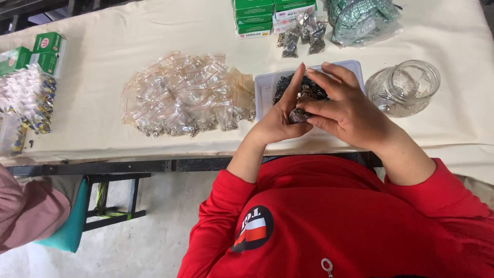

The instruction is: The person sorts small metal rings and components from a plastic tray into small plastic bags and a glass jar, using their hands and a small clear plastic cup to scoop items.

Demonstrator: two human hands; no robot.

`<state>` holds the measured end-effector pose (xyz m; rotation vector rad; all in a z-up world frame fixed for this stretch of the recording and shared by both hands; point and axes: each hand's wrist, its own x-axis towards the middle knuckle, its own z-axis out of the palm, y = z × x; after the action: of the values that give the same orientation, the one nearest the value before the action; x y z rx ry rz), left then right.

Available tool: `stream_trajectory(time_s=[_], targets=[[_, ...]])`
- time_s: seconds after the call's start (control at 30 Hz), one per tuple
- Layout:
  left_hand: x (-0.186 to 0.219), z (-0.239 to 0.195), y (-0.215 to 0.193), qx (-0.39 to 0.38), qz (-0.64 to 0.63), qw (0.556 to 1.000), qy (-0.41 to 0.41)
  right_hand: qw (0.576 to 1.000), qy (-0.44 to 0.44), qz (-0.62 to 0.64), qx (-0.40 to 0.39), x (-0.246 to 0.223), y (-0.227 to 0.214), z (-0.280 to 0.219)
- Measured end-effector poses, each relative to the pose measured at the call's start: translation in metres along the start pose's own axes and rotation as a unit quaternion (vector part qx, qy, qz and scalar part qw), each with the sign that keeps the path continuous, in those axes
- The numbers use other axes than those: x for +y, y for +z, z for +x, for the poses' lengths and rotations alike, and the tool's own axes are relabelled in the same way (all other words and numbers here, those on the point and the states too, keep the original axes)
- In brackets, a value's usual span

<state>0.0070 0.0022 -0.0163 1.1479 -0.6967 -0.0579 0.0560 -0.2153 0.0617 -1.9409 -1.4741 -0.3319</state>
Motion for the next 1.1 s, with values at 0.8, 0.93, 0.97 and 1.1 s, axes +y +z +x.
stream_trajectory(time_s=[0.8,0.93,0.97,1.1], targets=[[-0.013,-0.023,0.018,0.003,0.011,1.0,0.014,0.985,0.131,0.108,-0.024,-0.033,0.024,-0.01],[-0.016,-0.023,0.013,0.046,0.036,0.998,0.035,0.971,0.178,0.16,-0.008,-0.017,0.006,0.01],[-0.01,-0.024,0.014,0.09,0.075,0.993,0.033,0.978,0.173,0.112,0.001,-0.006,0.002,0.012],[0.023,-0.038,0.024,0.177,0.2,0.964,0.011,0.995,0.084,-0.032,0.033,0.043,-0.022,0.047]])
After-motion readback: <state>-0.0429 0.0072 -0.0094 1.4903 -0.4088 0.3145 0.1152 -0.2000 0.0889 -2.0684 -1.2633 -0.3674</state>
